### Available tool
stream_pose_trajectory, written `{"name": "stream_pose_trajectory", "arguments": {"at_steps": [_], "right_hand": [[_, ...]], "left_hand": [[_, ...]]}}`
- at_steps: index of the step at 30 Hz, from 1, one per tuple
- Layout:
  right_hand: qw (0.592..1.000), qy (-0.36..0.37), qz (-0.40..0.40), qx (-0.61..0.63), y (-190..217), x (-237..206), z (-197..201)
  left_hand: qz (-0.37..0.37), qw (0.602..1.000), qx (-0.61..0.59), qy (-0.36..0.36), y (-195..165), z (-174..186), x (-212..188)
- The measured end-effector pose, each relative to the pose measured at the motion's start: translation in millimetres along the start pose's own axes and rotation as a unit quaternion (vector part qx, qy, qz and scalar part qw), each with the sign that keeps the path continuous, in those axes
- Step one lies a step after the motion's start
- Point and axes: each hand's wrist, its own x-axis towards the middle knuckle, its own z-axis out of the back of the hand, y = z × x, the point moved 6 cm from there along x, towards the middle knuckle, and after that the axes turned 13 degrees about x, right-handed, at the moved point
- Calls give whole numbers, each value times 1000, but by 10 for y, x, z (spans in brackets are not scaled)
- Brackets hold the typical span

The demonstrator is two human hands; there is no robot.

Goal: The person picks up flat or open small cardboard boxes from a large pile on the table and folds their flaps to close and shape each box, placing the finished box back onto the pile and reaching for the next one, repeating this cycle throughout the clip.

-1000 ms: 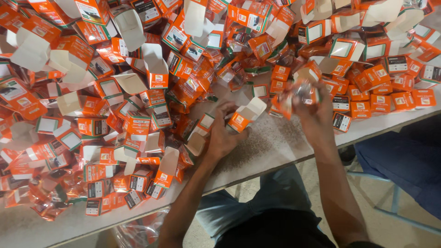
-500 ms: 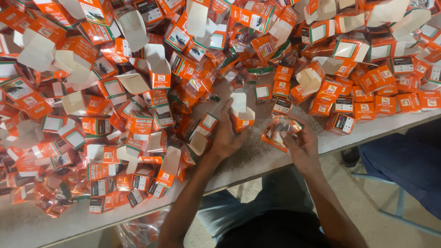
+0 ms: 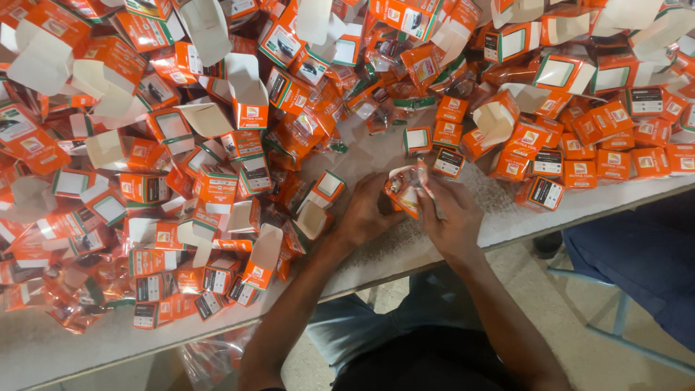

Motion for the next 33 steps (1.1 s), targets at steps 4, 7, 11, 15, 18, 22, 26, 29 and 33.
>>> {"name": "stream_pose_trajectory", "arguments": {"at_steps": [4,7,11,15,18,22,26,29,33], "right_hand": [[999,-28,-21,25,-48,-19,37],[992,72,-96,22,-86,34,-89],[971,220,-37,-89,115,78,-108],[943,298,27,-142,194,84,-83],[917,353,4,-188,44,85,-204],[904,398,24,-156,-76,66,-310],[949,303,-81,-30,-149,39,-213],[969,229,-74,-49,-101,1,-156],[960,251,-17,-123,-28,43,-249]], "left_hand": [[42,997,-4,62,75,-94,-6],[-2,1000,0,16,22,-3,11],[-21,999,-14,41,19,8,17],[-17,997,11,73,59,-64,-9],[-59,996,49,43,7,-86,-47],[-72,994,71,38,14,-75,-63],[-59,997,45,21,51,-23,-24],[-42,998,42,10,58,-1,-33],[-95,993,61,-23,-59,87,-50]]}}
